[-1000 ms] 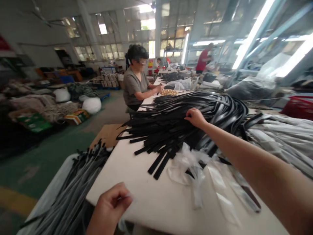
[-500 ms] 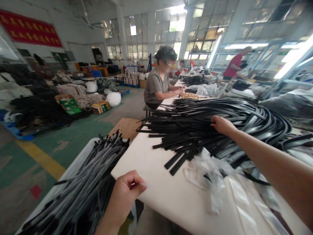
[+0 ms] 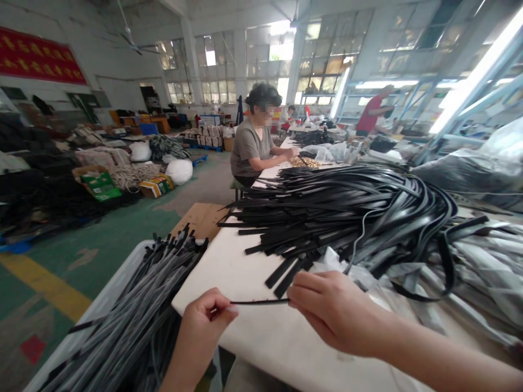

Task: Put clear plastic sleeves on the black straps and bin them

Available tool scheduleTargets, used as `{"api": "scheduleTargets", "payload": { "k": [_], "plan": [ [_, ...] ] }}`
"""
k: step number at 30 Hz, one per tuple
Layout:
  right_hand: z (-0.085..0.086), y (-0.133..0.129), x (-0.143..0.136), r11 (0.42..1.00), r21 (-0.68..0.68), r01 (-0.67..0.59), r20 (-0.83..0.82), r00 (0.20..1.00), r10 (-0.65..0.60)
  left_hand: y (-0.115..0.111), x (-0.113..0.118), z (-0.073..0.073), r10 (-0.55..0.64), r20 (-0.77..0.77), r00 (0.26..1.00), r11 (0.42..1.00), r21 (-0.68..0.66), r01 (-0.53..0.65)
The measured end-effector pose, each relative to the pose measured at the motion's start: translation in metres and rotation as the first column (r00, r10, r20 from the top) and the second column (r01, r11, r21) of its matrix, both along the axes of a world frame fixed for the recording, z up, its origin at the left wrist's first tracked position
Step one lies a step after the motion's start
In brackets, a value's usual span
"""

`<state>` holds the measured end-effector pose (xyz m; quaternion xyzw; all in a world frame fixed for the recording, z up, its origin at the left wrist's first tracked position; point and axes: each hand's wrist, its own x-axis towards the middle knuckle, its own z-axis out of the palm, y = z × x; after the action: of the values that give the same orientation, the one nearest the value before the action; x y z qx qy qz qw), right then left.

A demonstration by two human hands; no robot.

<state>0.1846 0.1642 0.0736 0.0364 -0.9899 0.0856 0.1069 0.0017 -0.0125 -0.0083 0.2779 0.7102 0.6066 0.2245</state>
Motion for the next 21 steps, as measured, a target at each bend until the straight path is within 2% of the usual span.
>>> {"api": "scheduleTargets", "payload": {
  "k": [4, 11, 16, 21],
  "plan": [
    [-0.004, 0.009, 0.003, 0.999, -0.036, -0.007, -0.005, 1.000, 0.007, -0.003, -0.001, -0.002, 0.000, -0.021, 1.000, 1.000, 0.003, 0.000],
    [-0.006, 0.010, 0.007, 0.999, 0.054, -0.007, 0.078, 0.997, 0.003, -0.005, 0.001, 0.000, -0.024, -0.035, 0.999, 1.000, -0.004, 0.024],
    [-0.004, 0.011, 0.009, 0.989, 0.148, -0.017, 0.157, 0.988, -0.007, -0.007, 0.003, 0.005, -0.187, -0.090, 0.978, 0.981, -0.072, 0.181],
    [0.003, 0.003, 0.001, 0.980, 0.192, -0.047, 0.227, 0.974, 0.003, 0.001, 0.015, 0.017, -0.343, -0.211, 0.916, 0.927, -0.234, 0.293]
  ]
}}
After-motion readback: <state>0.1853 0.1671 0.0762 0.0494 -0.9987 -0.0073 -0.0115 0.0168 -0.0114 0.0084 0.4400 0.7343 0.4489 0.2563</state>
